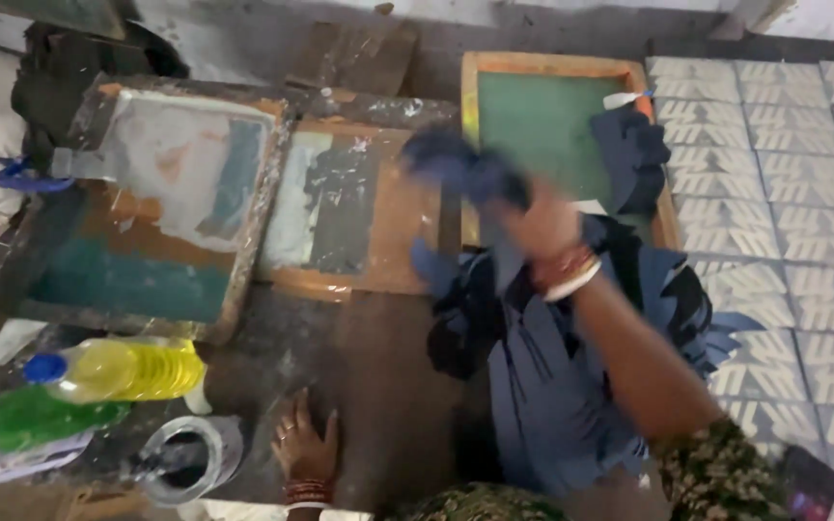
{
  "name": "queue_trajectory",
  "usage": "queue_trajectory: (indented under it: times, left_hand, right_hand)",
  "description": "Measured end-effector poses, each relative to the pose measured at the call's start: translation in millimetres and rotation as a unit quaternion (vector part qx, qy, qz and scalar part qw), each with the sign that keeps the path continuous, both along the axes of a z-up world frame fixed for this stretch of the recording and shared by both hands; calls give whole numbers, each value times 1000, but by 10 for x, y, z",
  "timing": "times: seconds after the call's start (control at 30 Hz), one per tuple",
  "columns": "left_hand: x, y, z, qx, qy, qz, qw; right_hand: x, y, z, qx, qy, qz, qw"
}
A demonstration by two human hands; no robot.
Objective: Sorting and organizing various pieces of dark blue cut fabric on a production table.
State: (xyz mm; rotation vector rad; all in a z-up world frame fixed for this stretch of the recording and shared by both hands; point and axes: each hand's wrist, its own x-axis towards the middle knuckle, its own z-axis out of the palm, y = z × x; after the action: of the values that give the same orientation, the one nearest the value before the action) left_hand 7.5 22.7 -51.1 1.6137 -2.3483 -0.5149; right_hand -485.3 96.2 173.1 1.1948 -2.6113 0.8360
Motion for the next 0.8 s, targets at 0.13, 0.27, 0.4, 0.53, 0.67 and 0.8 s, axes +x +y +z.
queue_trajectory:
  times: [0.13,0.27,0.4,0.53,0.67,0.8]
  left_hand:
    - [-179,-13,235,8,-126,5,992]
    - [-203,-9,27,-72,-85,12,994]
    - [77,-214,-728,-106,-93,-12,990]
    - [278,-402,-1331,-156,6,-56,986]
    - [363,-422,-1645,-162,39,-43,985]
    - [321,-365,-1507,-192,58,-57,978]
  right_hand:
    - [-1547,58,107,-42,15,-122,991]
    - [-2608,243,-577,-9,-14,-261,965]
    - [-2860,274,-958,36,-54,-293,954]
    - [-2803,229,-1188,129,-92,-319,934]
    - [-3213,349,-2065,280,134,-321,895]
    - [-3230,389,-1962,306,63,-308,899]
